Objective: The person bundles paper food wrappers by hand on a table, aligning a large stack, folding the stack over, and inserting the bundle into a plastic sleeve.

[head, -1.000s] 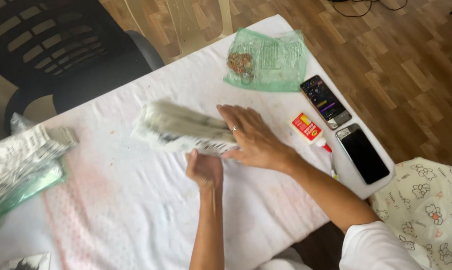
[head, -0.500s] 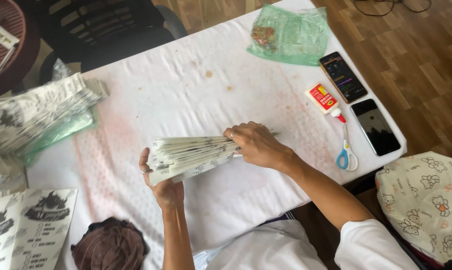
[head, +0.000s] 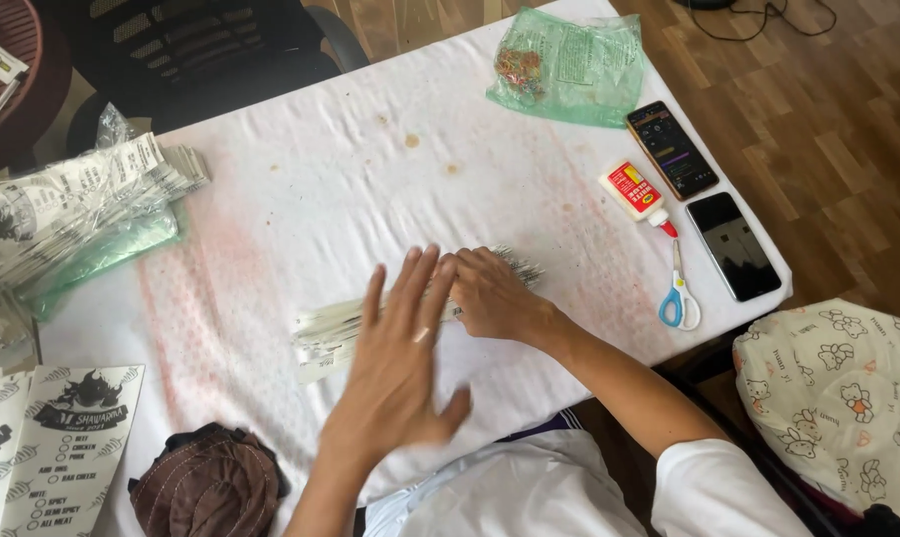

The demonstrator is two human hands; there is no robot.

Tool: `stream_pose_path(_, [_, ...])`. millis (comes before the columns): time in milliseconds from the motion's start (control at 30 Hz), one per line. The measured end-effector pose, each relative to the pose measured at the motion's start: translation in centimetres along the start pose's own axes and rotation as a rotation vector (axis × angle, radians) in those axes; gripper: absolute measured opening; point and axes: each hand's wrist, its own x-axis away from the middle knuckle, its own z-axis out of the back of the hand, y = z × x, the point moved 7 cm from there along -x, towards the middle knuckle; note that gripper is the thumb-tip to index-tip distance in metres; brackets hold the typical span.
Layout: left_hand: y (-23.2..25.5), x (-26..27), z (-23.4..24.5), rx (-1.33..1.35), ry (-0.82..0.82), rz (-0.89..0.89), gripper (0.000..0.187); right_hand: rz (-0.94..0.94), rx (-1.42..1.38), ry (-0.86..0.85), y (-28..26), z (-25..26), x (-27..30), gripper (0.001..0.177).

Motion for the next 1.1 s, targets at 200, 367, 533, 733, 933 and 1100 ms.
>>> stream_pose_path(200, [-13.0,-1.3,-13.4,-0.597,-0.519,0.252,0.091,-0.119,-0.004,-0.257,0.8,0.0,-0.1,0.052])
stream_pose_path(367, [-13.7,-2.1,-7.3,-0.428,-0.113,0.261,0.032,-0.104,0.127,0.322,0.2,9.9,-0.1,0.064])
stream_pose_path(533, [-12.5,-1.1,-1.0,0.345,0.32,0.452,0.032,-0.318,-0.516,0.677,1.3,13.0,0.6,0.135])
stream_pose_path(733, [-12.7,0.0,-6.8,0.806,0.483,0.305,0.05,-0.168,-1.166,0.412,0.5,1.7,-0.5,0.135])
stream_pose_path(933, [-9.6,-0.3,-6.2,0.713,0.577,0.245,0.099,-0.161,-1.414,0.355,2.2,-2.0,0.8,0.139])
stream_pose_path(1100, [-7.9,0.5,-3.3,0.483,0.678,0.145,0.095,-0.092,-1.274,0.383,0.3,0.2,0.0,0.152])
